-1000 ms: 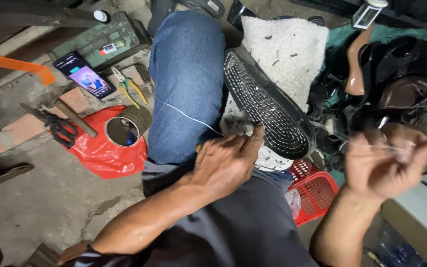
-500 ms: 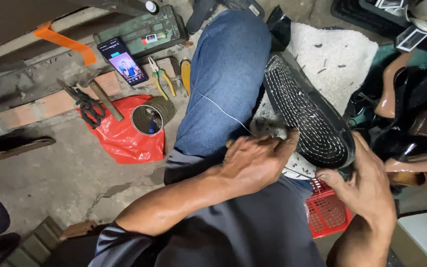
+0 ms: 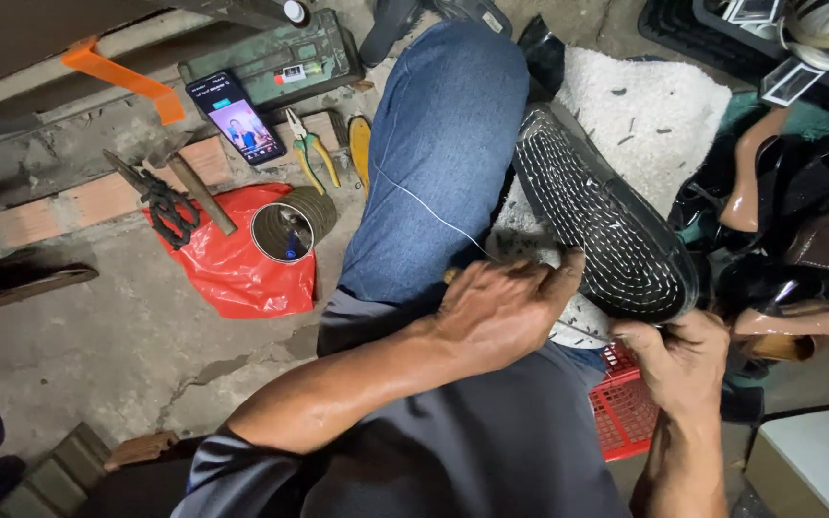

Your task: Hand-stitching a rubber sole onto a shoe using a hooked needle and thread

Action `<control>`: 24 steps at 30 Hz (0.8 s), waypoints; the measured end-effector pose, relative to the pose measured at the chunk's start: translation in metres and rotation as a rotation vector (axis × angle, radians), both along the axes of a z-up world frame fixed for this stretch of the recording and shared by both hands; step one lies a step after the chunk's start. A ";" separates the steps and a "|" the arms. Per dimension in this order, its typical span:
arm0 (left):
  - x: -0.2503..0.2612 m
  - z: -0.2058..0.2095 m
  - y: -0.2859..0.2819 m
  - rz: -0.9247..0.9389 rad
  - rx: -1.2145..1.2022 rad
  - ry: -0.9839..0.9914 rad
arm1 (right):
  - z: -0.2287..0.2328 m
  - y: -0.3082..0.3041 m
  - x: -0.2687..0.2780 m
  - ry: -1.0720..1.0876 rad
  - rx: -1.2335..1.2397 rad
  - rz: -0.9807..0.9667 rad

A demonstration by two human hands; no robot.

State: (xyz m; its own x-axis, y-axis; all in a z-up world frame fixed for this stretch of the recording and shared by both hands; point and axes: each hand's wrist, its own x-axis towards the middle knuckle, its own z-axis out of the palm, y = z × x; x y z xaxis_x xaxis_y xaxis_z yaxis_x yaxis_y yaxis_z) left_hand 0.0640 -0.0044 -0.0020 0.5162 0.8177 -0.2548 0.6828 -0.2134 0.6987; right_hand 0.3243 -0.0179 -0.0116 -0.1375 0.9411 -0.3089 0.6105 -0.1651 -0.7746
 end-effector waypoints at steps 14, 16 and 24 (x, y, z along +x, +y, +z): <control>-0.056 0.002 -0.008 0.263 0.045 -0.185 | 0.018 0.005 -0.033 -0.215 0.136 -0.093; -0.064 0.016 -0.006 0.270 0.001 -0.202 | 0.025 0.015 -0.045 -0.145 0.123 -0.079; -0.054 0.017 -0.008 0.189 0.102 -0.104 | 0.017 0.024 -0.055 -0.022 0.098 -0.076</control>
